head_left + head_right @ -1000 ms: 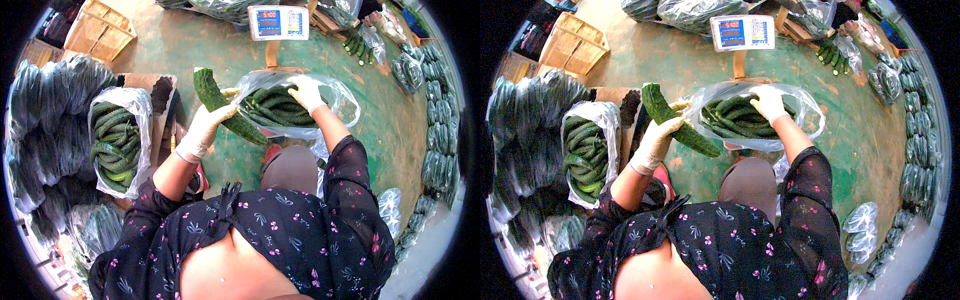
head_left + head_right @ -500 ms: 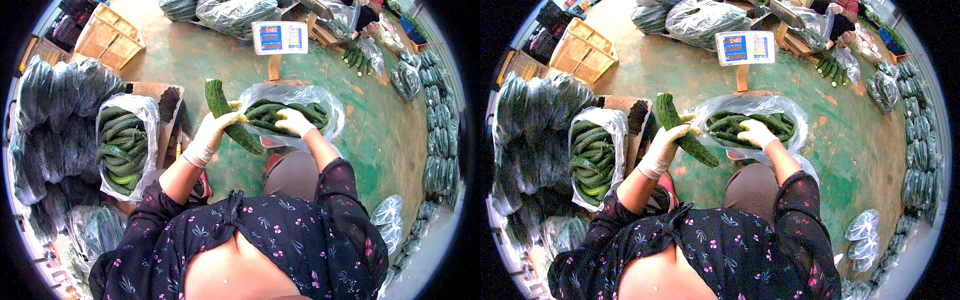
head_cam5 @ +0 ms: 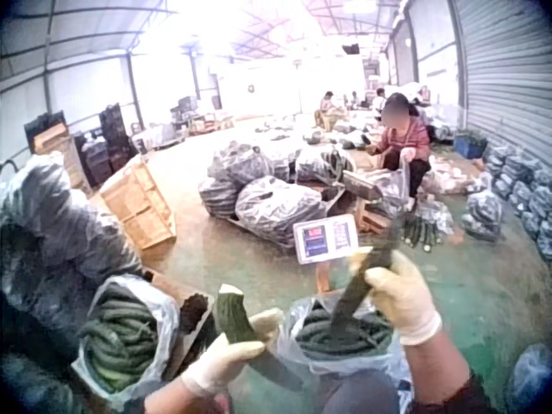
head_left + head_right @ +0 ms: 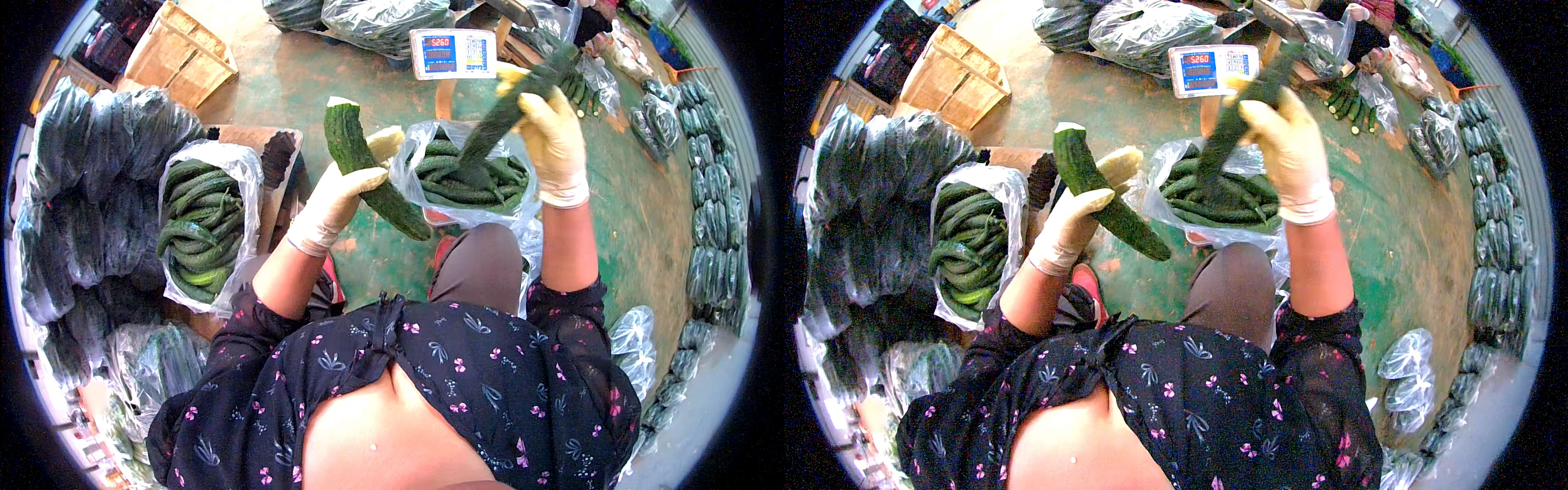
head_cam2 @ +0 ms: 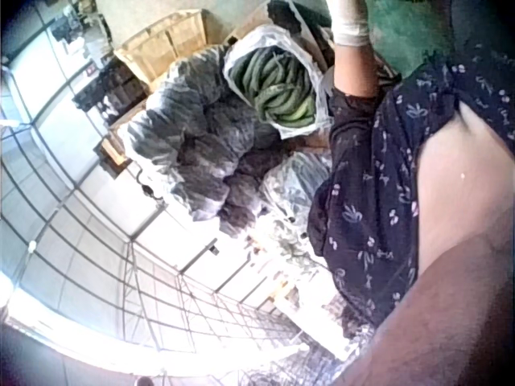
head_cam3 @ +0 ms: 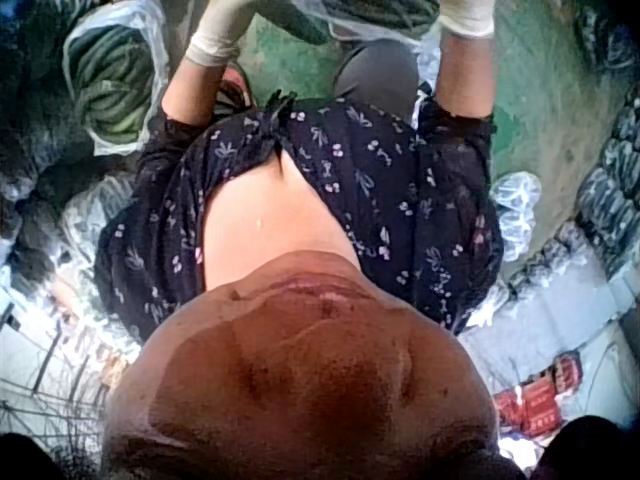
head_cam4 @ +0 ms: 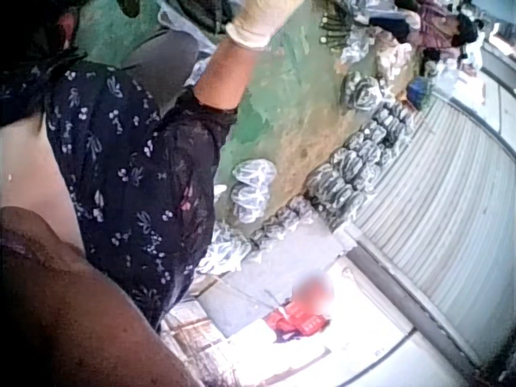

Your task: The person sorts cucumbers by trimming the ends with a small knife, placing them into plastic bags, weighing the bags on a digital scale to achieve a specific weight, and tying the bags closed.

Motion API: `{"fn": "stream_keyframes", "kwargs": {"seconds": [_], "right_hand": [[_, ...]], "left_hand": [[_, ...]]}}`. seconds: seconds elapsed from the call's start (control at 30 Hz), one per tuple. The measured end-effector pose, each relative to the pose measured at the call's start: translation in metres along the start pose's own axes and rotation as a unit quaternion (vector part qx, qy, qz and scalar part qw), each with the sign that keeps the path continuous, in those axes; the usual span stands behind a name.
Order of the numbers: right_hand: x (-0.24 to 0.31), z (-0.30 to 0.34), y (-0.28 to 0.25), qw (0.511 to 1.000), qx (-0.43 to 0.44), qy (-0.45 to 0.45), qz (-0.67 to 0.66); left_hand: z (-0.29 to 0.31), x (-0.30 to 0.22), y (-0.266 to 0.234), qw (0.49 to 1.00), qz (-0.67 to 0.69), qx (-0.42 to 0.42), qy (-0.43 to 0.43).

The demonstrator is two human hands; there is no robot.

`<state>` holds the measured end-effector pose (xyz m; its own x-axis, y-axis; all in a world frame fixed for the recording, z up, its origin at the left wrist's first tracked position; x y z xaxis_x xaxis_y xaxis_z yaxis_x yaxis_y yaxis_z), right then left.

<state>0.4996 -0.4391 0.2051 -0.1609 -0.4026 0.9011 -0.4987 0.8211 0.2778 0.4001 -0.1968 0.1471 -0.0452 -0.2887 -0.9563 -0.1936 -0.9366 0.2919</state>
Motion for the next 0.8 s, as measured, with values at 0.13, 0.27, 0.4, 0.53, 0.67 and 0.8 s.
{"fn": "stream_keyframes", "kwargs": {"seconds": [0.13, 0.27, 0.4, 0.53, 0.67, 0.8], "right_hand": [[-0.018, -0.014, 0.078, 0.988, 0.143, 0.04, -0.049], [-0.036, -0.018, 0.087, 0.969, 0.214, 0.127, 0.002], [-0.1, 0.0, 0.017, 0.853, 0.344, 0.359, 0.158], [-0.211, 0.011, -0.065, 0.692, 0.323, 0.366, 0.532], [-0.23, 0.01, -0.069, 0.696, 0.336, 0.113, 0.624], [-0.268, 0.0, -0.053, 0.67, 0.314, 0.106, 0.665]], "left_hand": [[0.011, -0.037, 0.034, 0.992, 0.08, 0.045, 0.087], [0.055, -0.049, -0.004, 0.994, 0.092, -0.064, 0.015], [0.087, -0.052, -0.079, 0.944, 0.231, -0.202, 0.121], [0.142, -0.074, -0.191, 0.885, 0.259, -0.375, 0.1], [0.172, -0.108, -0.267, 0.884, 0.111, -0.445, 0.089], [0.205, -0.056, -0.384, 0.769, -0.176, -0.612, -0.065]]}}
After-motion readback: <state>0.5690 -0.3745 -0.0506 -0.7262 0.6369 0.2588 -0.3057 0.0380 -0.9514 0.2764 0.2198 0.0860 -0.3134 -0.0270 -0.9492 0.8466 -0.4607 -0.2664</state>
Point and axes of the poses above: each hand's wrist, its own z-axis away from the middle knuckle, its own y-axis out of the palm, x = y × z, the point moved 2 cm from there along -z, towards the middle knuckle, and after that the axes turned 4 degrees about x, right-handed, at the moved point
